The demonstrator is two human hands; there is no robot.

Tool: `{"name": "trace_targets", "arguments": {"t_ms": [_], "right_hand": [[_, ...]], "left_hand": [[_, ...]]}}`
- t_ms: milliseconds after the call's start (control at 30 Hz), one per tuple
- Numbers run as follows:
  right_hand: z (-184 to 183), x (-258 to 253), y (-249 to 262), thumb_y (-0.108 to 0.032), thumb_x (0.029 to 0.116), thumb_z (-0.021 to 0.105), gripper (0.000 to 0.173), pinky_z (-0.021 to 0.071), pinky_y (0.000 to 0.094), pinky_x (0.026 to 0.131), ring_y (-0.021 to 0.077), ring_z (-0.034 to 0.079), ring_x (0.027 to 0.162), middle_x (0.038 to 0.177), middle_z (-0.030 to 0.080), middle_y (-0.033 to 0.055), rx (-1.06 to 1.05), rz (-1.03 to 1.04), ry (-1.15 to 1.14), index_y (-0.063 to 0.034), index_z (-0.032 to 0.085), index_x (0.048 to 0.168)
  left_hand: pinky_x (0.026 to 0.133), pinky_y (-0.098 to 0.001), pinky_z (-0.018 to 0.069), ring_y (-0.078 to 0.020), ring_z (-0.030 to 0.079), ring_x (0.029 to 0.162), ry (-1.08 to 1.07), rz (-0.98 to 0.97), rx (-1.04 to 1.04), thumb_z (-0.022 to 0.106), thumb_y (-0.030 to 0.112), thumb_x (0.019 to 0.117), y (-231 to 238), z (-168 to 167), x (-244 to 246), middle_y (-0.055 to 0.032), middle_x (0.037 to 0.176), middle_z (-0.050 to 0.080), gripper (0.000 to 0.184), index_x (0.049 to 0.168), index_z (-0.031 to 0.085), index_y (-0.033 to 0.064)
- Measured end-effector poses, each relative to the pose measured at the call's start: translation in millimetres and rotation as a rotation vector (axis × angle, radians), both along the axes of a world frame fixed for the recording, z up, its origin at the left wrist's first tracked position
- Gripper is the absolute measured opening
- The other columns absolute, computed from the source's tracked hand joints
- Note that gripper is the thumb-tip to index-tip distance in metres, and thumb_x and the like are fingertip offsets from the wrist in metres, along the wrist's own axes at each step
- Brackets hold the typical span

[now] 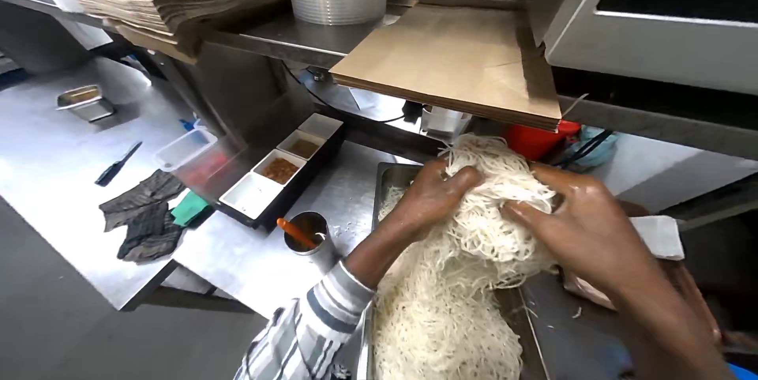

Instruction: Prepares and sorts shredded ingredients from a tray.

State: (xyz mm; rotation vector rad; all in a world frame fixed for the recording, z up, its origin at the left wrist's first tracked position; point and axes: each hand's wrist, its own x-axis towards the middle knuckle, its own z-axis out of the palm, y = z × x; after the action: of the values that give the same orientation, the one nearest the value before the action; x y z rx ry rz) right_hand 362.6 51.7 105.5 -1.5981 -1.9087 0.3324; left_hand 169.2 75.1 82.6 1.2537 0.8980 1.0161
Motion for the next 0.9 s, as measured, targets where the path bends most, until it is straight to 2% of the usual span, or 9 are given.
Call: {"name": "trace_targets", "arguments": {"t_ms": [100,200,333,400,533,633,700,767,900], "right_hand": [[-16.6,7.8,-16.5,-0.038,0.0771,0.069,0.044,0.0537,0.0567,0.069,0.0271,0.067,0.086,0.099,0.067,0.008,0.087,0.052,-0.115,-0.0095,0.073,0.11],[-47.9,16.3,-33.5,-0.038,0.072,0.071,0.04,0.0548,0.053,0.068,0.0253,0.066,0.083,0.094,0.067,0.0069,0.096,0.025,-0.104,-0.0077,0.076,0.098],[-66.5,12.8,-55.9,-0.035,0.0738,0.07,0.037,0.0562,0.051,0.067,0.0262,0.068,0.082,0.094,0.068,0.0098,0.191,-0.025,-0.102,-0.0052,0.077,0.096],[-62.4,14.0,-62.2,-0.036,0.0777,0.067,0.032,0.057,0.046,0.064,0.0215,0.068,0.079,0.093,0.069,0.0065,0.238,-0.025,-0.13,-0.0102,0.078,0.093],[-44.0,24.2,-78.3,-0.027,0.0794,0.066,0.036,0.0558,0.0554,0.072,0.0335,0.068,0.091,0.109,0.068,0.0191,0.241,-0.041,-0.128,-0.0033,0.076,0.104],[-46.0,30.1,-92.0,-0.025,0.0813,0.066,0.031,0.0577,0.052,0.076,0.0301,0.069,0.093,0.108,0.07,0.0161,0.248,-0.037,-0.125,-0.0077,0.078,0.104],[-40.1,31.9,-104.6,-0.014,0.0808,0.068,0.029,0.0538,0.0516,0.086,0.0358,0.066,0.098,0.107,0.069,0.0244,0.269,-0.102,-0.068,0.0029,0.075,0.104],[-43.4,30.0,-117.1,-0.008,0.0818,0.072,0.031,0.0552,0.0588,0.086,0.0441,0.069,0.099,0.109,0.069,0.0302,0.161,-0.096,-0.113,0.008,0.072,0.109],[-62.6,29.2,-135.2,-0.006,0.0835,0.072,0.032,0.055,0.0648,0.079,0.0454,0.072,0.091,0.104,0.073,0.0272,-0.056,-0.111,-0.112,0.006,0.073,0.113]], "left_hand": [[0.061,-0.0366,0.0555,-0.0177,0.065,0.07,0.27,-0.005,0.106,0.056,0.025,0.1028,-10.3,-4.2,-4.9,-0.0099,0.086,0.068,0.024,0.113,0.068,0.0063],[0.07,-0.0474,0.0556,-0.022,0.067,0.076,0.541,0.068,0.101,0.058,0.033,0.103,-7.4,-24.1,-6.4,-0.0103,0.085,0.069,0.03,0.101,0.072,0.0065],[0.067,-0.0487,0.0531,-0.0241,0.065,0.073,0.638,0.17,0.146,0.058,0.032,0.1023,-9.8,-20.7,-4.9,-0.0108,0.079,0.065,0.031,0.089,0.068,0.0056],[0.065,-0.0488,0.053,-0.0255,0.065,0.073,0.654,0.182,0.191,0.056,0.031,0.1034,-14.3,-11.3,-4.4,-0.0122,0.08,0.066,0.031,0.093,0.069,0.0044],[0.071,-0.0527,0.0538,-0.0302,0.067,0.082,0.643,0.254,0.258,0.052,0.03,0.1066,-21.9,4.3,-10.2,-0.0167,0.092,0.068,0.031,0.112,0.067,0.0033],[0.069,-0.0518,0.0535,-0.031,0.068,0.083,0.656,0.308,0.272,0.048,0.033,0.1081,-22.0,12.5,-11.0,-0.0169,0.095,0.068,0.034,0.119,0.064,0.0053],[0.071,-0.0544,0.0534,-0.0334,0.068,0.086,0.66,0.321,0.296,0.047,0.033,0.1086,-19.8,12.3,-11.2,-0.0186,0.097,0.068,0.035,0.123,0.063,0.0046],[0.07,-0.0549,0.0531,-0.0335,0.068,0.084,0.666,0.328,0.303,0.049,0.033,0.1075,-18.8,10.6,-11.9,-0.0183,0.095,0.068,0.034,0.12,0.065,0.0045],[0.064,-0.0522,0.0515,-0.0275,0.066,0.076,0.693,0.267,0.318,0.058,0.032,0.1033,-18.4,6.8,-8.5,-0.012,0.085,0.068,0.027,0.105,0.071,0.0082]]}}
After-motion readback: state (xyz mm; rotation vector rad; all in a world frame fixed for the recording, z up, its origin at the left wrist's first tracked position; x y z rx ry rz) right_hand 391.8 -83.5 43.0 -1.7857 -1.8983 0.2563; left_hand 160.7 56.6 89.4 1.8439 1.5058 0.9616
